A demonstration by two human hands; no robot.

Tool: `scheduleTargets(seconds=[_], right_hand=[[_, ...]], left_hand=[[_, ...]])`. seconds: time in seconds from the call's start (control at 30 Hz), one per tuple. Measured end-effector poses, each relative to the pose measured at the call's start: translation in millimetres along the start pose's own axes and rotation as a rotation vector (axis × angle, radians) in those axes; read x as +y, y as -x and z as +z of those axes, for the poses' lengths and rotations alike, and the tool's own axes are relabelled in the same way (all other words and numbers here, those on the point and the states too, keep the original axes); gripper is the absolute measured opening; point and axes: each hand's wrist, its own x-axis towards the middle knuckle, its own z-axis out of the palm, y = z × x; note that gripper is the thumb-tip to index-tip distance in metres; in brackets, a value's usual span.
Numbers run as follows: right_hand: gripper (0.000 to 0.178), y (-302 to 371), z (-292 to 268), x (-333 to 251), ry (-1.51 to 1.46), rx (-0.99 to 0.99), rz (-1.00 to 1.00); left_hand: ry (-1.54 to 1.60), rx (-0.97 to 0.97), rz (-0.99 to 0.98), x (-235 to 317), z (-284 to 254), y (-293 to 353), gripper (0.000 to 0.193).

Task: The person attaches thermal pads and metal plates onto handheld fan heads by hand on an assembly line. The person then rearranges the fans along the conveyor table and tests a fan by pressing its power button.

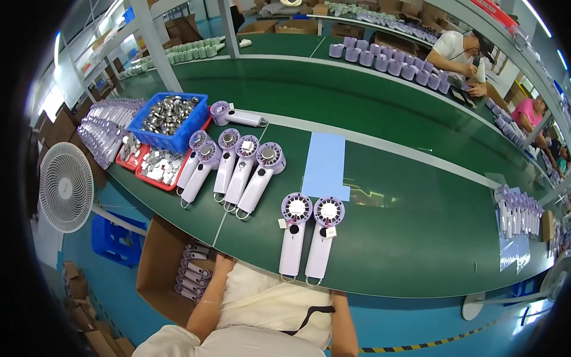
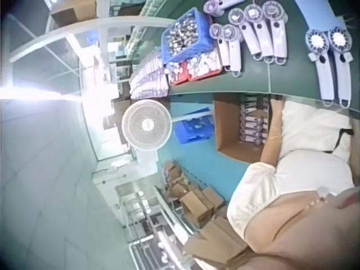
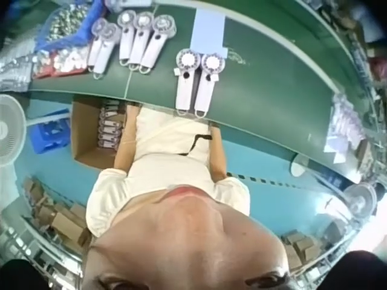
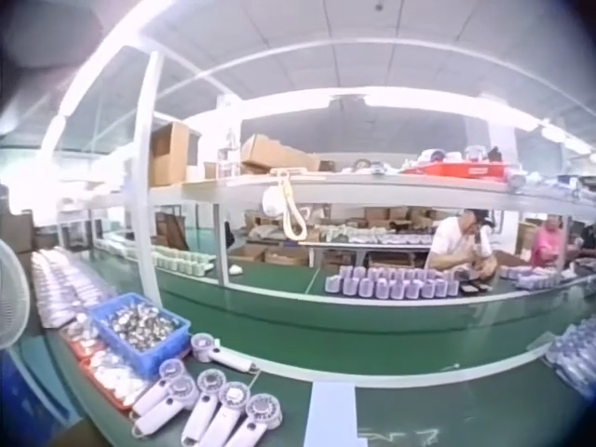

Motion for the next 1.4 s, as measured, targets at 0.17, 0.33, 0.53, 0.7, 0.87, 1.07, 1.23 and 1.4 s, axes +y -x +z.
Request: scheduleTargets(seconds=[0.17, 0.33, 0.53, 0.7, 0.87, 1.07, 1.23, 1.4], right_hand=[[0.027, 9.1, -34.8, -60.6, 0.083, 0.026, -0.163], [0.026, 30.8, -85.8, -129.0, 0.064, -0.11, -0.181], [0.034, 39.8, -143.9, -199.1, 0.042, -0.608, -0.258], [0.033, 19.0, -197.5, -251.5, -0.284, -0.902, -0.394], [0.016, -19.9, -202.6, -277.1, -0.389, -0.074, -0.352], [0.017, -103.1, -189.9, -294.5, -0.029, 0.187, -0.716], [0.022, -161.6, -179.6, -286.5, 0.131, 0.179, -0.68], [0.03, -185.6, -169.5, -281.1, 0.405, 0.157, -0.72]], left_hand=[[0.179, -0.07, -0.061, 79.1, -53.6, 49.8, 0.009], [-0.272, -0.391, -0.143, 50.4, -92.2, 75.7, 0.019], [-0.777, -0.434, -0.038, 78.2, -107.0, 85.1, 0.019], [-0.664, -0.167, 0.086, 206.8, -129.6, 44.4, 0.017], [0.194, 0.276, 0.882, 332.3, -109.9, 32.3, 0.009], [0.45, -0.53, 1.34, 371.1, -70.5, 17.5, 0.006], [-0.187, -0.638, 1.587, 336.3, 42.8, 7.9, 0.03], [-0.368, -0.806, 1.665, 327.6, 84.4, 1.4, 0.035]])
